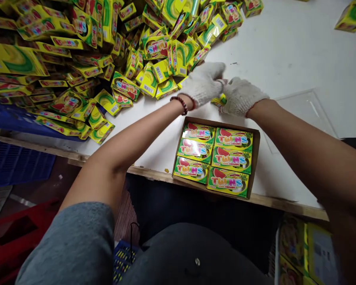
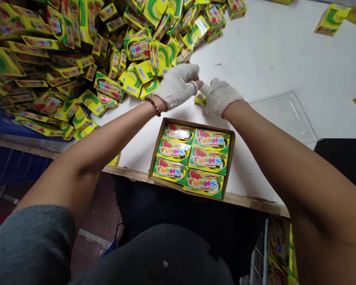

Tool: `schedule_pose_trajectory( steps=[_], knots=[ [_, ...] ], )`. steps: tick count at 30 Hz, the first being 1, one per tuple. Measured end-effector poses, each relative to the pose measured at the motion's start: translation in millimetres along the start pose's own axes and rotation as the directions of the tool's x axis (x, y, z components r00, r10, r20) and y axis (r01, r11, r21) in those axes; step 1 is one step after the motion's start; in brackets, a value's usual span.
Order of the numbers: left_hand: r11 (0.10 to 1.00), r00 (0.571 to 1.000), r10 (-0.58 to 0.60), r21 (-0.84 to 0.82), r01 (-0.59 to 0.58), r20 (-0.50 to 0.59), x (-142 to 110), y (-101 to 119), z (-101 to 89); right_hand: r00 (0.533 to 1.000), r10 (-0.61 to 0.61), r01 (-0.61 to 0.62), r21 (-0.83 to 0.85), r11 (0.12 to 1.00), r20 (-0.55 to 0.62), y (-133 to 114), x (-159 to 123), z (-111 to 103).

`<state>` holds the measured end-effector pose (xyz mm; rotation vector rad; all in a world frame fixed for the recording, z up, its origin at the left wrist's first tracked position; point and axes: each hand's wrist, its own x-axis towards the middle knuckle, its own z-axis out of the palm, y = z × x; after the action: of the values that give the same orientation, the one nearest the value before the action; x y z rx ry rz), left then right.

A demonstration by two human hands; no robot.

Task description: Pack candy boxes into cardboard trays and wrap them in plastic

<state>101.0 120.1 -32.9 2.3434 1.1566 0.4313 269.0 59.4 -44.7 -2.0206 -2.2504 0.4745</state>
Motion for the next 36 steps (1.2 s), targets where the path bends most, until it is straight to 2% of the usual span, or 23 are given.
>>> schedule_pose_trajectory(
  steps=[2, 3, 5, 6, 7, 9, 11, 13, 14, 16, 18, 21, 24, 27, 29, 33, 34, 36],
  knots=[
    [0.968, 0.984, -0.172, 0.179, 0.175, -0.035, 18, -31, 8.5, 0.999, 0.013, -0.012, -0.029, 1.0, 0.052, 3, 0, 1],
    [0.955, 0.979, -0.2, 0.217, 0.203, -0.037, 22, -45, 14.9, 0.995, 0.019, -0.013, -0.054, 0.998, 0.097, 3, 0, -1],
    [0.956, 0.982, -0.178, 0.223, 0.189, -0.066, 26, -68, 29.4, 0.983, 0.056, -0.038, -0.1, 0.994, 0.174, 1, -2, -7],
    [0.964, 0.985, -0.147, 0.212, 0.163, -0.09, 25, -76, 36.0, 0.982, 0.083, -0.067, -0.099, 0.993, 0.168, -1, -5, -12],
    [0.97, 0.987, -0.119, 0.2, 0.139, -0.112, 22, -81, 41.0, 0.986, 0.118, -0.11, -0.071, 0.991, 0.119, -4, -11, -18],
    [0.972, 0.99, -0.094, 0.206, 0.114, -0.106, 12, -85, 44.6, 0.981, 0.174, -0.17, 0.051, 0.984, -0.085, -9, -29, -34],
    [0.958, 0.994, -0.105, 0.263, 0.113, -0.041, -2, -83, 38.8, 0.932, 0.202, -0.145, 0.201, 0.969, -0.302, -14, -55, -50],
    [0.94, 0.993, -0.108, 0.33, 0.088, 0.045, -21, -79, 26.9, 0.901, 0.2, -0.065, 0.335, 0.94, -0.386, -22, -86, -58],
    [0.934, 0.991, -0.098, 0.352, 0.06, 0.09, -30, -78, 20.2, 0.911, 0.179, -0.015, 0.405, 0.914, -0.371, -27, -103, -57],
    [0.93, 0.983, -0.054, 0.367, -0.014, 0.175, -50, -78, 7.3, 0.956, 0.094, 0.071, 0.532, 0.844, -0.277, -43, -132, -43],
    [0.925, 0.973, -0.034, 0.376, -0.055, 0.227, -67, -79, -3.3, 0.973, -0.05, 0.176, 0.586, 0.791, -0.224, -62, -155, -17],
    [0.93, 0.969, -0.085, 0.366, -0.007, 0.234, -86, -82, -14.8, 0.931, -0.263, 0.353, 0.433, 0.829, -0.255, -90, -176, 26],
    [0.937, 0.964, -0.177, 0.334, 0.103, 0.2, -101, -86, -22.5, 0.9, -0.385, 0.419, 0.168, 0.892, -0.202, -103, -187, 51],
    [0.957, 0.972, -0.201, 0.234, 0.169, 0.122, -115, -95, -28.8, 0.889, -0.441, 0.437, -0.061, 0.897, -0.119, -101, -194, 54],
    [0.973, 0.978, -0.202, 0.124, 0.193, 0.059, -124, -102, -33.3, 0.872, -0.483, 0.475, -0.099, 0.874, -0.082, -94, -196, 52],
    [0.963, 0.958, -0.264, -0.09, 0.255, -0.112, -142, -106, -42.1, 0.842, -0.531, 0.534, 0.018, 0.845, -0.094, -81, -194, 51],
    [0.959, 0.953, -0.268, -0.137, 0.249, -0.144, -147, -102, -44.0, 0.845, -0.524, 0.531, 0.054, 0.846, -0.104, -80, -194, 51],
    [0.973, 0.964, -0.201, -0.145, 0.177, -0.174, -156, -88, -48.2, 0.849, -0.52, 0.528, 0.099, 0.843, -0.099, -80, -194, 50]
  ],
)
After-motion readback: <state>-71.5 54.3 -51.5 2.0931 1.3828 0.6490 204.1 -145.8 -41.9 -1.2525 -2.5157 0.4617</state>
